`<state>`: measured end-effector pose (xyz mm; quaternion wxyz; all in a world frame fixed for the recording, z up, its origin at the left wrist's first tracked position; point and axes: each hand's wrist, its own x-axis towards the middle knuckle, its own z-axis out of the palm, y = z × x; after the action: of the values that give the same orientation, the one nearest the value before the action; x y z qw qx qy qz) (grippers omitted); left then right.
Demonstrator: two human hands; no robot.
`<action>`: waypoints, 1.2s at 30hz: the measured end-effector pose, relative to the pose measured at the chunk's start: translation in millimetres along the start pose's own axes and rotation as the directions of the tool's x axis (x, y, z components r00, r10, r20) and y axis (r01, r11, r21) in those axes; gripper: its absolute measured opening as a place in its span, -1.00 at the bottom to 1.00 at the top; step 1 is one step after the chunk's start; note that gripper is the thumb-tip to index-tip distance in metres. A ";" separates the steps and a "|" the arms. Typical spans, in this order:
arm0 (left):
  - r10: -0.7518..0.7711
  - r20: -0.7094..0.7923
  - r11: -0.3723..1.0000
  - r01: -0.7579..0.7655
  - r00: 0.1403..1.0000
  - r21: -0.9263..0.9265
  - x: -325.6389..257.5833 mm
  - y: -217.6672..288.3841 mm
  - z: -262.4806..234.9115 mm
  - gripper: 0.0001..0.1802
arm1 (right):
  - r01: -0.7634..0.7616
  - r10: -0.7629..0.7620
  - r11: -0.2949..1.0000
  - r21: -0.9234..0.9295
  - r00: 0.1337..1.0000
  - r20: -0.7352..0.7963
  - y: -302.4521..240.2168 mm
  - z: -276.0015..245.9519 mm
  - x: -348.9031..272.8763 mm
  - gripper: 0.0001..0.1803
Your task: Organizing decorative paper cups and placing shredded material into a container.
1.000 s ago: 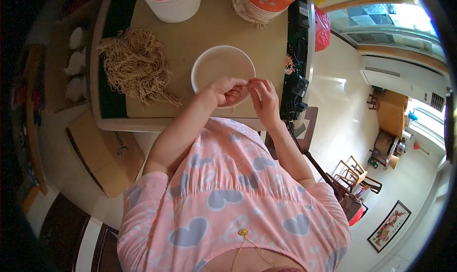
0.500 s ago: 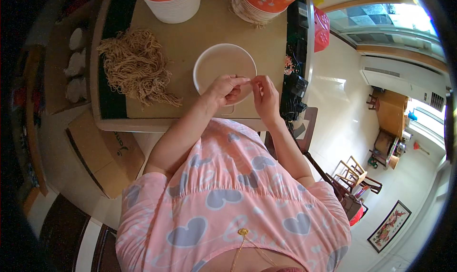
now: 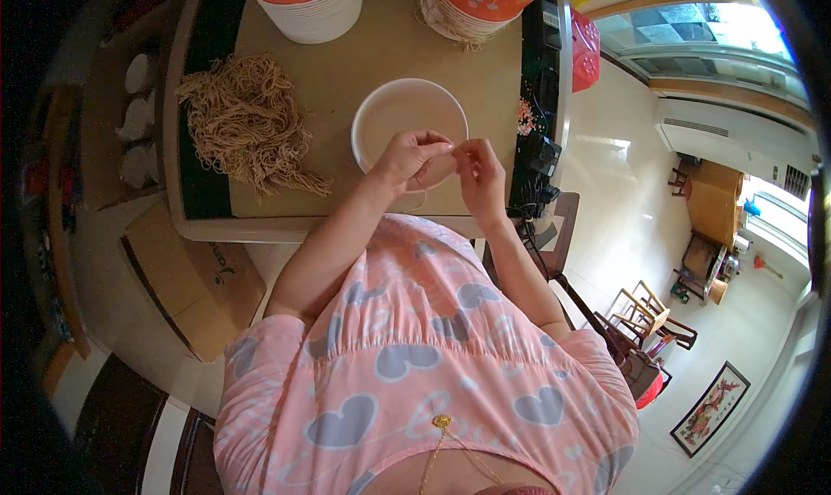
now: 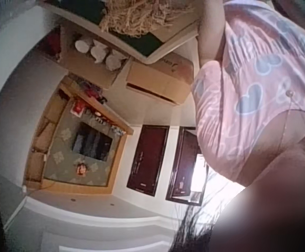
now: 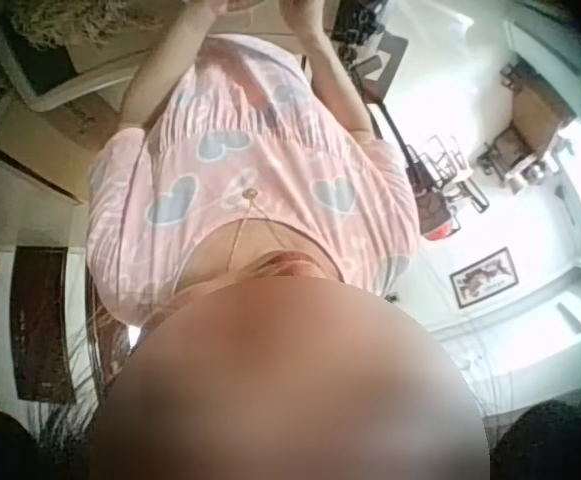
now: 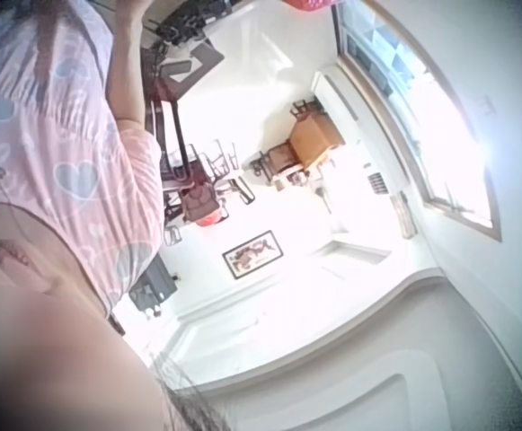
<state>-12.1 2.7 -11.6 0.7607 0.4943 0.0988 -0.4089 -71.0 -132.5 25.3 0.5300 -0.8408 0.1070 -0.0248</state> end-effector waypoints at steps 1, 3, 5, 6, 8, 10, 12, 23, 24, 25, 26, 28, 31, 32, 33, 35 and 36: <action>-0.071 0.098 0.976 0.089 0.993 -0.198 1.2 -2.0 -3.6 -0.92 | 0.098 -0.099 0.986 -0.134 0.995 -0.004 -2.1 1.2 0.2 -0.96; -0.119 0.206 0.906 0.191 0.971 -0.378 5.3 -8.4 -10.7 -0.92 | 0.160 -0.163 0.977 -0.144 0.987 -0.007 -1.6 4.7 0.0 -0.97; -0.139 0.371 0.758 0.340 0.918 -0.557 11.2 -15.6 -16.8 -0.93 | 0.223 -0.227 0.963 -0.154 0.974 -0.009 -0.8 5.8 -0.5 -0.97; -0.140 0.372 0.758 0.341 0.918 -0.557 12.6 -15.1 -17.0 -0.93 | 0.246 -0.250 0.952 -0.183 0.968 -0.003 0.7 5.0 -1.1 -0.97; -0.219 0.377 0.761 0.399 0.900 -0.511 14.5 -14.8 -17.0 -0.96 | 0.268 -0.274 0.940 -0.213 0.962 0.003 4.4 3.1 -2.7 -0.97; -0.210 0.359 0.833 0.359 0.909 -0.421 11.7 -6.9 -15.1 -0.97 | -0.014 0.015 0.998 0.063 1.000 -0.016 10.3 0.5 -4.7 -0.96; -0.195 0.340 0.894 0.310 0.920 -0.325 10.2 -6.5 -11.2 -0.95 | -0.048 0.050 0.993 0.111 0.999 -0.008 15.3 2.1 -2.2 -0.95; 0.537 0.263 0.330 -0.487 0.802 0.809 -16.5 5.2 -0.8 -0.94 | -0.309 0.310 0.866 0.394 0.949 0.063 24.3 7.7 -0.5 -0.87; 0.537 0.262 0.331 -0.486 0.802 0.809 -18.5 5.5 0.5 -0.94 | -0.314 0.315 0.869 0.383 0.947 0.063 23.5 7.9 -1.5 -0.87; 0.537 0.233 0.379 -0.479 0.811 0.792 -20.6 6.9 2.0 -0.93 | -0.319 0.320 0.871 0.372 0.945 0.062 22.7 8.1 -2.3 -0.87; 0.535 0.205 0.428 -0.471 0.820 0.771 -21.8 7.3 2.6 -0.92 | -0.321 0.322 0.871 0.372 0.945 0.063 21.8 6.8 -1.5 -0.87; 0.494 0.159 0.488 -0.424 0.855 0.763 -22.7 6.9 1.5 -0.90 | -0.386 0.365 0.854 0.348 0.922 0.128 19.2 1.3 1.5 -0.83; 0.435 0.083 0.586 -0.352 0.896 0.730 -22.5 8.2 2.0 -0.89 | -0.392 0.344 0.832 0.391 0.920 0.190 22.3 -3.6 0.9 -0.84; 0.421 0.048 0.626 -0.329 0.906 0.707 -22.1 8.7 2.5 -0.91 | -0.393 0.346 0.832 0.391 0.919 0.188 22.4 -3.9 0.1 -0.84; 0.421 0.048 0.627 -0.328 0.906 0.707 -21.2 7.6 1.8 -0.91 | -0.328 0.290 0.892 0.310 0.943 0.165 21.7 -3.5 -0.5 -0.84; 0.399 0.024 0.658 -0.304 0.917 0.689 -19.0 4.2 0.1 -0.90 | -0.259 0.230 0.939 0.225 0.962 0.149 21.8 -1.6 -1.5 -0.83; 0.398 0.025 0.657 -0.304 0.917 0.689 -19.1 4.9 0.4 -0.90 | -0.197 0.180 0.962 0.187 0.978 0.103 24.1 0.7 -1.9 -0.84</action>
<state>-21.0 13.3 2.5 0.5827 0.7726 -0.1067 -0.2285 -76.4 -141.5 3.4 0.6144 -0.7707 0.1610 0.0514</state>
